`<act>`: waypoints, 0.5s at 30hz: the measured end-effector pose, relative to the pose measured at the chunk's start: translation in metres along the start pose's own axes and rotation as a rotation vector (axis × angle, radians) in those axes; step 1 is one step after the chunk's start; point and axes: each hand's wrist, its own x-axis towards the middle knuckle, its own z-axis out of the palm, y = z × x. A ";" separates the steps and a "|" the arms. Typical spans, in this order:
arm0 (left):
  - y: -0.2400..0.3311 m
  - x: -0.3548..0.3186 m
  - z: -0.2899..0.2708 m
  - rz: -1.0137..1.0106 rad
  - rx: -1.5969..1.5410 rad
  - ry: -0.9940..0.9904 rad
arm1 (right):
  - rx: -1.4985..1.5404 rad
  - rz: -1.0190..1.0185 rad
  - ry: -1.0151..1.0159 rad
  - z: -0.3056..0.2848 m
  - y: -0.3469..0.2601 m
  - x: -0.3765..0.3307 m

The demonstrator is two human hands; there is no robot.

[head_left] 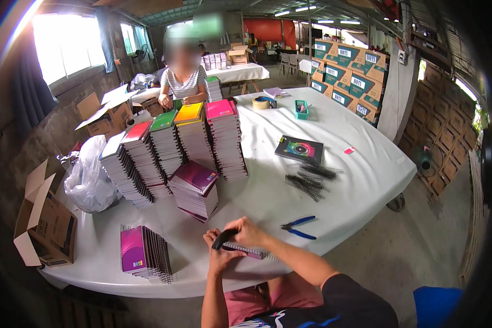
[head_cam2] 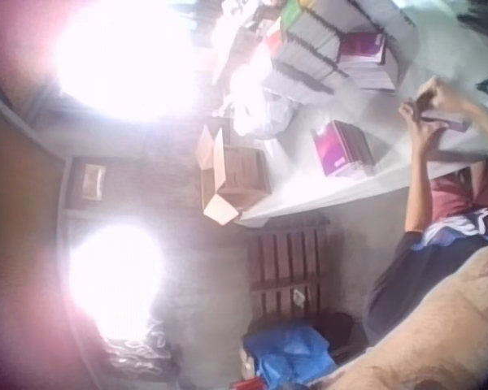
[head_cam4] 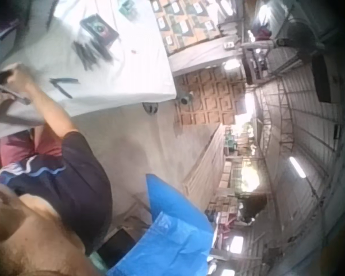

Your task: The person repeatedly picks up a purple notebook and a black spiral binding, inserts the spiral into the notebook's holes, and uses pliers to crimp the ends. The finished notebooks are stacked on the table. The person handles notebooks and spirals one at a time throughout the clip.

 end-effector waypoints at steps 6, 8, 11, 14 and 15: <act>-0.020 -0.011 -0.006 -0.099 -0.196 0.116 | -0.304 -0.338 0.480 -0.046 -0.024 0.005; -0.003 -0.008 -0.001 -0.093 -0.241 0.079 | -0.641 -0.321 0.550 -0.064 -0.006 -0.010; 0.015 -0.004 0.004 -0.300 -0.389 -0.005 | -0.907 0.123 0.256 -0.085 0.051 -0.062; 0.015 -0.009 -0.008 -0.286 -0.463 0.089 | -0.770 0.351 0.277 -0.090 0.043 -0.071; 0.014 -0.010 -0.012 -0.256 -0.383 0.145 | -0.785 0.377 0.326 -0.088 0.026 -0.078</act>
